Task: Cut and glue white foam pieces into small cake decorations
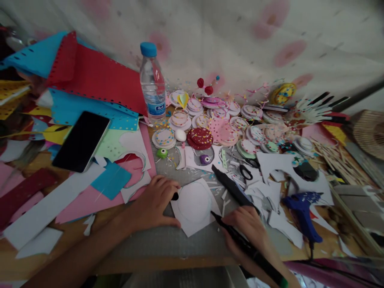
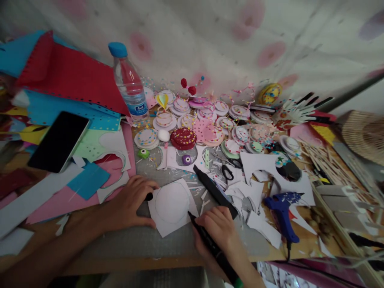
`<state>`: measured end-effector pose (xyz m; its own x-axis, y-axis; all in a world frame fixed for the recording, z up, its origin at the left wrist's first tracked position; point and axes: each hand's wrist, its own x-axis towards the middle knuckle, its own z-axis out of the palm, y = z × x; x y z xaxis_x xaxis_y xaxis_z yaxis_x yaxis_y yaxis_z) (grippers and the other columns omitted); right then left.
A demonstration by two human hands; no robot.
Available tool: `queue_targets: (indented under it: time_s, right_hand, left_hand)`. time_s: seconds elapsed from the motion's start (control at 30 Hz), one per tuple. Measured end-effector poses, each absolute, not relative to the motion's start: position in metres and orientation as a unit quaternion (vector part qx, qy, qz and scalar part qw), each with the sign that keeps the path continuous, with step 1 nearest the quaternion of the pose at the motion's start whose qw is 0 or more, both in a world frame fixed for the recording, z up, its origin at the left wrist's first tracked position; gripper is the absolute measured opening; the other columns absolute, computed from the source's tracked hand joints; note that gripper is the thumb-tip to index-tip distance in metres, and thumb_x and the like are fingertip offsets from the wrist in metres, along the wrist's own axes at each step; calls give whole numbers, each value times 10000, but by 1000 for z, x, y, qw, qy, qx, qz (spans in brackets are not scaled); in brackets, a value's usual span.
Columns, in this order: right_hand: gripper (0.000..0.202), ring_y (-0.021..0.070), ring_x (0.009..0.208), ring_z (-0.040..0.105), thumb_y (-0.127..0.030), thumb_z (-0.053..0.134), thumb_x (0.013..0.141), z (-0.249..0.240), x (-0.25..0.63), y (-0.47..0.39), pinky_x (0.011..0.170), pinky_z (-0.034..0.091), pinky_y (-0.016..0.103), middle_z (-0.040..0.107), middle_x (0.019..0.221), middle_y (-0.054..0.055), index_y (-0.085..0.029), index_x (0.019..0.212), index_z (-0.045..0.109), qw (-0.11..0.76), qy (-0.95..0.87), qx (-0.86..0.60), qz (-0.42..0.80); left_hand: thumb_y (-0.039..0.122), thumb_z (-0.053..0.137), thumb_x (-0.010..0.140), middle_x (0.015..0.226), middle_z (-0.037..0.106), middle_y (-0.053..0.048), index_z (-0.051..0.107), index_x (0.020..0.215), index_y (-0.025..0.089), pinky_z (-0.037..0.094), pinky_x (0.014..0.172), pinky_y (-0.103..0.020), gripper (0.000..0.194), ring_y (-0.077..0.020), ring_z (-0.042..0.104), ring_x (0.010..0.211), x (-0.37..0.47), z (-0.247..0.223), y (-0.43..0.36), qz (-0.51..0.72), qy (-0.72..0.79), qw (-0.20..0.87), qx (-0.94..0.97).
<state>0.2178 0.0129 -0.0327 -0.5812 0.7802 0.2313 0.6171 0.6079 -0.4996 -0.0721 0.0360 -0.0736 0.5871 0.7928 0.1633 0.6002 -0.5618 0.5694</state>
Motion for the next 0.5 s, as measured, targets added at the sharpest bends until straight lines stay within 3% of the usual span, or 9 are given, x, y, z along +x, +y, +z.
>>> queue_targets:
  time_s: [0.2, 0.5]
  right_hand:
    - [131, 204, 780, 596, -143, 585, 853, -37, 204, 25, 737, 442, 358, 627, 809, 22, -227, 940, 533, 275, -828, -464, 150]
    - [135, 212, 779, 605, -140, 575, 858, -51, 167, 48, 745, 421, 357, 634, 810, 19, -226, 939, 511, 268, -844, -443, 140]
  left_hand:
    - [706, 643, 685, 1143, 599, -114, 435, 1009, 197, 342, 908, -473, 639, -296, 550, 1010, -73, -73, 36, 216, 407, 231, 857]
    - [696, 645, 693, 1151, 596, -135, 447, 1009, 185, 355, 900, -483, 633, -306, 544, 1023, -74, -74, 34, 222, 400, 224, 860]
